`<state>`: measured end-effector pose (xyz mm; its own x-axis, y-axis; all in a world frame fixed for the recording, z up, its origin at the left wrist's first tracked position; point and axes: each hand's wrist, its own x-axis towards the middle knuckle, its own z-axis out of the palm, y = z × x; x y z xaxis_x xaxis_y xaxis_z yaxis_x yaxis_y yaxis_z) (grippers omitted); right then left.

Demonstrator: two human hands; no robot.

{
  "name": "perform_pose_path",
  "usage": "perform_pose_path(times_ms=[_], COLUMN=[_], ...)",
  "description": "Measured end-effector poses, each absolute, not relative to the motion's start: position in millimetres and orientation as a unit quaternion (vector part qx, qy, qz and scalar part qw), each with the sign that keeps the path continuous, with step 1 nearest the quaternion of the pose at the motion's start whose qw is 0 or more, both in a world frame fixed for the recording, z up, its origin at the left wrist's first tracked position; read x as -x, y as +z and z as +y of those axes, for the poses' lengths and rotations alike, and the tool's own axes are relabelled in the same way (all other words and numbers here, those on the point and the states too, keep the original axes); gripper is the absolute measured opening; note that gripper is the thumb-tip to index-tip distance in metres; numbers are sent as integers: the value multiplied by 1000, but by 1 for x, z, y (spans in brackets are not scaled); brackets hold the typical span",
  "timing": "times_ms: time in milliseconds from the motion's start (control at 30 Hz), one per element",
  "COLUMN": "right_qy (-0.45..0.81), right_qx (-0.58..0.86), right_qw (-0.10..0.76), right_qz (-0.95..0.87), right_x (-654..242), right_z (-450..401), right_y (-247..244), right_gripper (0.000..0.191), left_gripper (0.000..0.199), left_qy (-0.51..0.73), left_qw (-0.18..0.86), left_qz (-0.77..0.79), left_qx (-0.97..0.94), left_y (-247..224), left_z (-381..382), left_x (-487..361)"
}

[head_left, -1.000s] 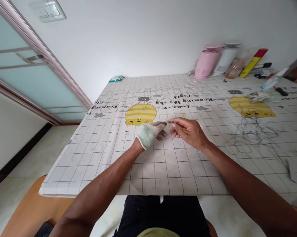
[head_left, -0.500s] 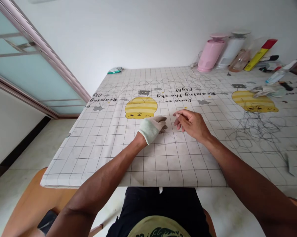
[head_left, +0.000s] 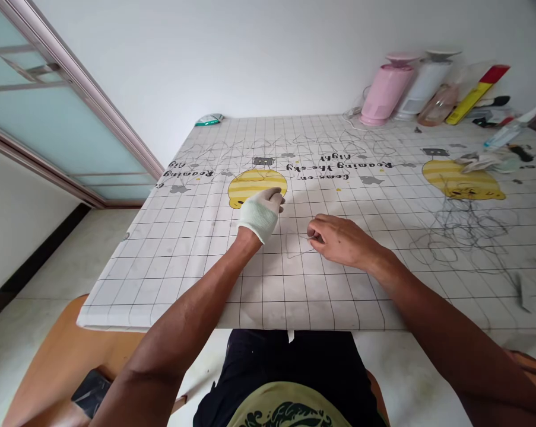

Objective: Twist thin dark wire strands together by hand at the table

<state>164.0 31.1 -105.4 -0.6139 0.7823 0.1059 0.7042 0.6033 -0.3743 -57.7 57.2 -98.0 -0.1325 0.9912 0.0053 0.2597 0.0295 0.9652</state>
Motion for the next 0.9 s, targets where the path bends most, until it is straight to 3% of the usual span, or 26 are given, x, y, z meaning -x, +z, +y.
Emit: perform_pose_path(times_ms=[133, 300, 533, 733, 900], right_qy=[101, 28, 105, 55, 19], right_qx=[402, 385, 426, 513, 582], right_qw=[98, 85, 165, 216, 119], right_qz=[-905, -919, -883, -829, -804], right_x=[-161, -161, -233, -318, -341], right_z=[28, 24, 56, 139, 203], right_y=[-107, -112, -96, -80, -79], right_gripper=[19, 17, 11, 9, 12], left_gripper=[29, 23, 35, 39, 43], left_qy=[446, 425, 383, 368, 316], left_qw=[360, 323, 288, 277, 263], left_qz=[612, 618, 644, 657, 679], left_qx=[-546, -577, -596, -597, -608], left_y=[-93, -91, -92, -96, -94], left_z=[55, 54, 53, 52, 51], left_x=[56, 55, 56, 50, 45])
